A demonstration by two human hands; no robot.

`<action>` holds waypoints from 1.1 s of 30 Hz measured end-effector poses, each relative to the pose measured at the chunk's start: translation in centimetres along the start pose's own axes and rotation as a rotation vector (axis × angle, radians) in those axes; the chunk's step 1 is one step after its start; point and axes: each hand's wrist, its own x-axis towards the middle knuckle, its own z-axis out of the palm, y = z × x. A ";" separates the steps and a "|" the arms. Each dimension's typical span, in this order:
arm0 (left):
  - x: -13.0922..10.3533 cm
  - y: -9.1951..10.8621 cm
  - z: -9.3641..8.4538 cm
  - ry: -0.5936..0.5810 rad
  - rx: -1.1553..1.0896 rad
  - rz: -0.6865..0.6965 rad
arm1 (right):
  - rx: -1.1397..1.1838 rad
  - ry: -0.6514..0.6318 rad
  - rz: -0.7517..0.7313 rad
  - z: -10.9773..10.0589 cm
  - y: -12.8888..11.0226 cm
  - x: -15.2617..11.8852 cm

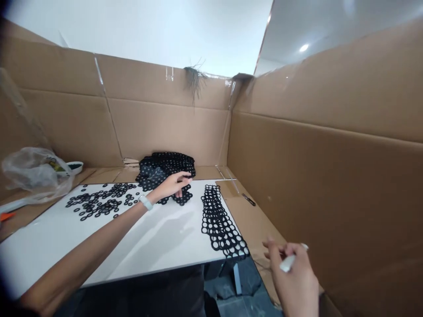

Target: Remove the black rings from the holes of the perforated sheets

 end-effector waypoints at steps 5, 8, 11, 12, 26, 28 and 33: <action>-3.3 -5.9 -1.7 0.037 0.258 0.057 | 0.308 -0.092 0.105 2.3 -0.8 -0.7; -4.4 -8.0 -2.0 0.047 0.444 0.157 | 0.520 -0.295 0.089 6.6 -3.4 -1.0; -4.1 -8.9 -1.1 -0.013 0.594 0.276 | 0.628 -0.515 0.085 11.3 -6.1 -1.4; -3.8 -9.0 -0.8 -0.036 0.629 0.308 | 0.654 -0.557 0.071 12.8 -6.8 -1.6; 0.5 -0.2 -9.0 0.329 0.430 0.383 | 0.764 -0.535 -0.124 16.9 -12.0 1.0; -0.5 2.7 -10.4 0.319 0.390 0.382 | 0.773 -0.513 -0.215 16.2 -14.9 2.0; -4.4 7.3 -11.0 0.222 0.232 0.330 | 0.879 -0.710 -0.336 15.1 -22.3 3.7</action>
